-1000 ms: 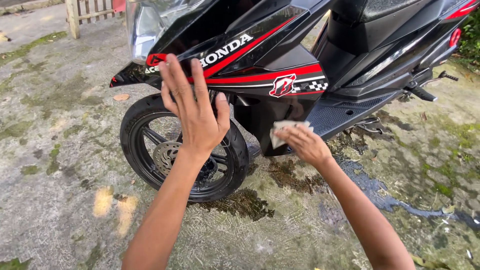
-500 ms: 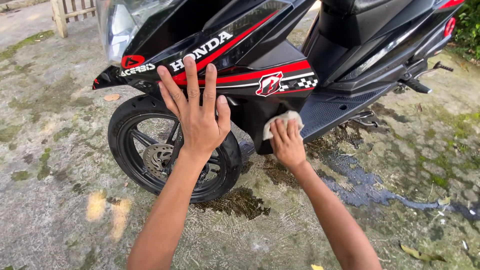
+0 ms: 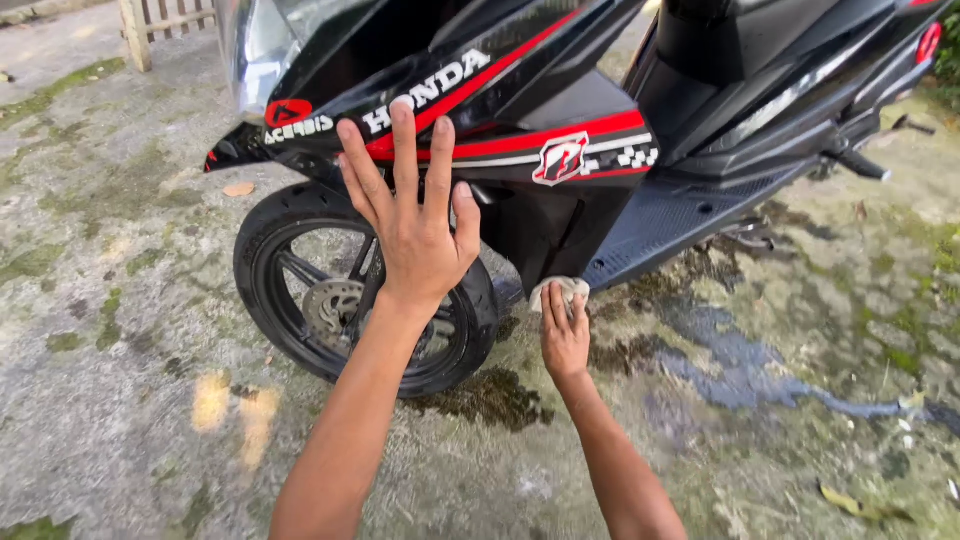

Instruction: The person wipes the front fairing, headlight, and side panels of a black Honda scooter using a cloth. They continue wiping the floorboard, seat, and rear side panels.

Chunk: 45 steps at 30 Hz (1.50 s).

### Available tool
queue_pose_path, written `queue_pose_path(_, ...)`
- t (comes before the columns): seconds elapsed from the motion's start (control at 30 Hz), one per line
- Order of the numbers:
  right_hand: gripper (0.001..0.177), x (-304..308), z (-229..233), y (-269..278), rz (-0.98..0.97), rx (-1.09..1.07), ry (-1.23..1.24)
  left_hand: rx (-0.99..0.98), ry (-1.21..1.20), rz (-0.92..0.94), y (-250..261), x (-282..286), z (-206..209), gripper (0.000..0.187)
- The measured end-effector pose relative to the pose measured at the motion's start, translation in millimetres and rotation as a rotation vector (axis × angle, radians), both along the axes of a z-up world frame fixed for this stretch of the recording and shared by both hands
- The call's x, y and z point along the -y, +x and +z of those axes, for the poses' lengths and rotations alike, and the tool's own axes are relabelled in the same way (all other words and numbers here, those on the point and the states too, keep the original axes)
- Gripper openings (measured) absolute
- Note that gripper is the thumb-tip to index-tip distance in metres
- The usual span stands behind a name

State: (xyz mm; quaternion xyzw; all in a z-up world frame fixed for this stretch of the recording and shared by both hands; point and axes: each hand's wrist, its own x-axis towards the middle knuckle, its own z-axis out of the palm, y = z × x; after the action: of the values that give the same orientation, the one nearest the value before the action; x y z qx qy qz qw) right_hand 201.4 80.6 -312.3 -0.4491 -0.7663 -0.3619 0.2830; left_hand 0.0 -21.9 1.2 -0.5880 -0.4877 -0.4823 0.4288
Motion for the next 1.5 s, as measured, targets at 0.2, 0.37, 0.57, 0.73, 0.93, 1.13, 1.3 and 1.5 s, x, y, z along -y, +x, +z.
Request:
queue_pose_path(0.2,0.082,15.9,-49.1,6.0,-0.067,-0.040,-0.506,0.063,-0.138,-0.057,5.9,15.9,3.1,0.072)
queue_pose_path(0.37,0.039,52.8,5.5,6.8,0.101,-0.988,-1.183,0.049,-0.164,-0.060,2.6,15.1,-0.5,0.076)
queue_pose_path(0.57,0.022,49.9,155.9,10.2,0.310,-1.400,-0.588,0.048,-0.148,-0.045,2.6,14.1,-1.7,0.075)
queue_pose_path(0.73,0.036,-11.1,151.4,-9.5,0.348,-0.838,-0.078,0.039,-0.150,-0.035,1.5,14.2,0.6,0.073)
queue_pose_path(0.93,0.027,-15.3,29.7,-11.9,-0.004,-0.662,-0.460,0.040,-0.156,-0.034,2.5,14.3,1.8,0.072)
queue_pose_path(1.13,0.035,10.5,39.8,-20.8,0.049,-0.642,-0.428,0.057,-0.081,-0.007,5.5,0.8,-0.3,0.070)
queue_pose_path(1.3,0.037,21.9,21.9,-24.0,0.101,-0.681,-0.585,0.060,-0.056,-0.013,8.2,1.4,-0.5,0.075)
queue_pose_path(1.5,0.016,0.1,83.0,-8.6,0.228,-1.011,-0.482,0.043,-0.128,-0.003,4.6,14.5,2.0,0.076)
